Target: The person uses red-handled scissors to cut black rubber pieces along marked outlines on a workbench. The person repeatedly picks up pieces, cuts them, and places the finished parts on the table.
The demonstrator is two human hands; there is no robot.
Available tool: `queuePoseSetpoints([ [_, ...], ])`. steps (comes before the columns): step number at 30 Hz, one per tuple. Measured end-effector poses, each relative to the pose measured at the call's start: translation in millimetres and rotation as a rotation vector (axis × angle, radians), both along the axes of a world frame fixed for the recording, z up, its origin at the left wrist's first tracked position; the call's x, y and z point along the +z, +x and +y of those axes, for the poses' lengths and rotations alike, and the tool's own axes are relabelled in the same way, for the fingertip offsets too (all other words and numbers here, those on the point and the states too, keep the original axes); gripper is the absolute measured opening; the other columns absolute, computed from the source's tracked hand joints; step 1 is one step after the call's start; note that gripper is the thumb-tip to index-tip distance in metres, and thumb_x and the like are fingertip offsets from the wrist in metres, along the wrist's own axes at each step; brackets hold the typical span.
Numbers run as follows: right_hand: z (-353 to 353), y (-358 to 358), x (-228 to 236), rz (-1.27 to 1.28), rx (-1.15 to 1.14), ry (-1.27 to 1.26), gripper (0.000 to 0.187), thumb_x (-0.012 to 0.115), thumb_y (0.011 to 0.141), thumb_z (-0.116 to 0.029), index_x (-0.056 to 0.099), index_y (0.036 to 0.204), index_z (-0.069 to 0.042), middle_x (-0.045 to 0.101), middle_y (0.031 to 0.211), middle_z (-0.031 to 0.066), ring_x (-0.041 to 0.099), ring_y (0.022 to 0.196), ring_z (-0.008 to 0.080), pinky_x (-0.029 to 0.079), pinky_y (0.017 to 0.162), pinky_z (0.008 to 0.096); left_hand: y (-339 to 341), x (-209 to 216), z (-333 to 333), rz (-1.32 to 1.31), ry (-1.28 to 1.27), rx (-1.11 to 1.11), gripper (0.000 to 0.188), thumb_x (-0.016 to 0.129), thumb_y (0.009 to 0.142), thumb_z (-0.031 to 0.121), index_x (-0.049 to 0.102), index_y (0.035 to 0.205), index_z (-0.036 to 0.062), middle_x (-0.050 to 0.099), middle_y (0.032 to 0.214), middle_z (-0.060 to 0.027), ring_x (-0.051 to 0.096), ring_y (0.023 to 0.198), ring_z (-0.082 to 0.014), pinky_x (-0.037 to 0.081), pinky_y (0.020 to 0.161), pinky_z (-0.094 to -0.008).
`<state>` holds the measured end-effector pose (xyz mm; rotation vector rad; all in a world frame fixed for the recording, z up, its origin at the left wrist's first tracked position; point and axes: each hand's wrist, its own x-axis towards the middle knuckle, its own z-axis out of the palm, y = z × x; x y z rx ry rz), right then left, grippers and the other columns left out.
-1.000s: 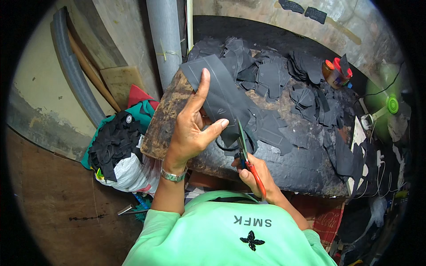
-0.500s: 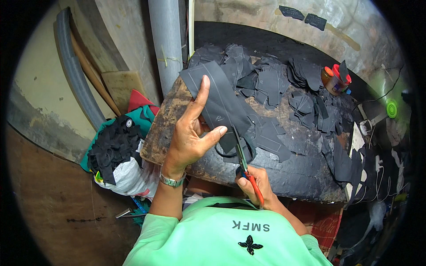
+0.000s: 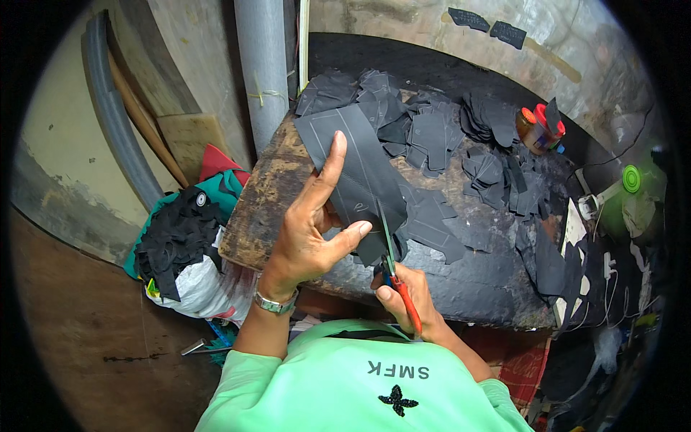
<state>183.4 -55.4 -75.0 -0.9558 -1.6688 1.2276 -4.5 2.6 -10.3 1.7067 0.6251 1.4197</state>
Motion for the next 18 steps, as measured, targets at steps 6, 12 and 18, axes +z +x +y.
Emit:
queuePoseSetpoints([
  [6, -4, 0, -1, 0.048, -0.018, -0.024, 0.041, 0.067, 0.087, -0.032, 0.048, 0.066, -0.002, 0.039, 0.051, 0.0023, 0.036, 0.049, 0.0099, 0.032, 0.045, 0.0297, 0, -2, 1, 0.012, 0.005, -0.002, 0.088, 0.064, 0.075, -0.013, 0.017, 0.149, -0.0015, 0.027, 0.150, -0.0189, 0.038, 0.131, -0.0226, 0.042, 0.102, -0.0305],
  [12, 3, 0, 4, 0.008, -0.035, 0.070, 0.047, 0.065, 0.087, -0.043, 0.051, 0.073, 0.000, 0.041, 0.052, 0.0052, 0.038, 0.049, 0.0125, 0.035, 0.046, 0.0313, 2, 0, -7, 0.050, -0.035, -0.049, 0.088, 0.064, 0.075, -0.012, 0.017, 0.149, -0.0008, 0.024, 0.151, -0.0186, 0.036, 0.133, -0.0235, 0.045, 0.101, -0.0301],
  [18, 6, -1, 7, -0.001, -0.012, 0.056, 0.054, 0.060, 0.088, -0.052, 0.051, 0.077, 0.001, 0.043, 0.054, 0.0072, 0.042, 0.050, 0.0152, 0.037, 0.048, 0.0331, 5, -2, -10, 0.099, 0.040, -0.026, 0.085, 0.064, 0.076, -0.011, 0.020, 0.148, -0.0010, 0.022, 0.152, -0.0181, 0.032, 0.135, -0.0234, 0.045, 0.102, -0.0294],
])
